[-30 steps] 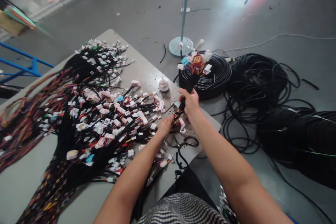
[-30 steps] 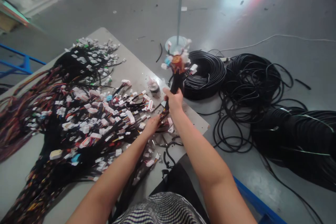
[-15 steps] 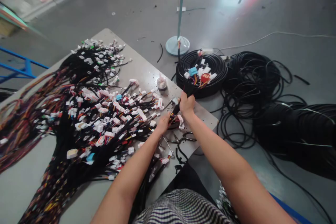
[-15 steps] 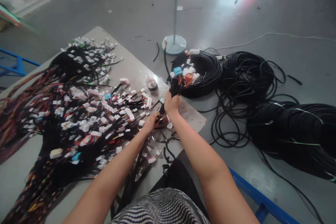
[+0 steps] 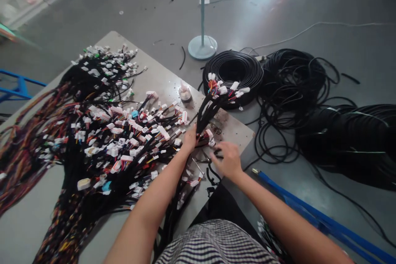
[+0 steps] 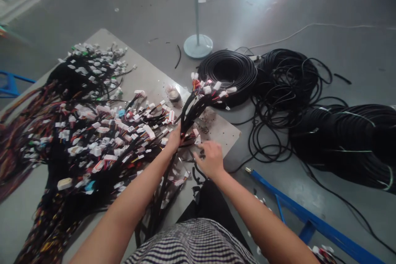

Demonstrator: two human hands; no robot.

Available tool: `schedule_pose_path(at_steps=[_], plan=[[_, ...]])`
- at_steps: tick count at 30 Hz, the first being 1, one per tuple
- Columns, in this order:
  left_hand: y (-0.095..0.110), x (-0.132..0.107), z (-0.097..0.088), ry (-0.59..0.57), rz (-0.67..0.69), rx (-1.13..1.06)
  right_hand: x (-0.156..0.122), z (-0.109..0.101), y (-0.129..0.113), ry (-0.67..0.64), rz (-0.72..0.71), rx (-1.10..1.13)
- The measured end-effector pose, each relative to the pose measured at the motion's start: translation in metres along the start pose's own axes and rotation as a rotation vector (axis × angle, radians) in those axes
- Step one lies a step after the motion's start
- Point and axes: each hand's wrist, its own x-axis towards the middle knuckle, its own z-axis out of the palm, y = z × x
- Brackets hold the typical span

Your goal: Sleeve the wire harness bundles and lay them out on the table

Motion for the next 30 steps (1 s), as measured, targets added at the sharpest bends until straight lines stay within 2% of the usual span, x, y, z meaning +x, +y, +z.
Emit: schedule_pose_path(at_steps=[2,4,7,11,13,14,17,19,20,23,26,30], plan=[[0.008,0.001,0.001,0.017,-0.136,-0.055,-0.036,0.007,0.006,-0.216,0.001,-0.109],[0.017,0.004,0.004,0.011,-0.209,-0.109,-0.057,0.014,0.012,-0.334,0.044,-0.183],[0.022,0.006,0.007,0.025,-0.21,-0.136,-0.073,0.015,0.017,-0.407,0.1,-0.201],[0.004,-0.006,-0.001,0.074,-0.203,-0.192,-0.081,0.002,0.015,-0.431,0.307,-0.247],[-0.006,-0.014,-0.009,0.043,-0.158,-0.239,-0.073,-0.006,0.011,-0.55,0.457,-0.141],[-0.009,-0.017,-0.012,0.013,-0.132,-0.274,-0.066,-0.009,0.009,-0.654,0.522,0.002],[-0.008,-0.021,-0.019,-0.091,-0.087,-0.421,-0.034,-0.016,0.007,-0.953,0.665,0.658],[-0.003,-0.021,-0.02,-0.137,-0.094,-0.501,-0.009,-0.015,0.006,-1.005,0.706,0.98],[0.0,-0.021,-0.02,-0.148,-0.104,-0.527,0.003,-0.014,0.005,-0.995,0.71,1.057],[0.005,-0.021,-0.019,-0.156,-0.124,-0.556,0.038,-0.009,0.002,-0.984,0.679,1.088],[0.006,-0.02,-0.019,-0.151,-0.112,-0.51,0.063,-0.01,0.001,-1.029,0.66,0.962],[0.012,-0.02,-0.025,-0.067,-0.074,-0.351,0.068,-0.024,0.002,-0.973,0.488,0.724]])
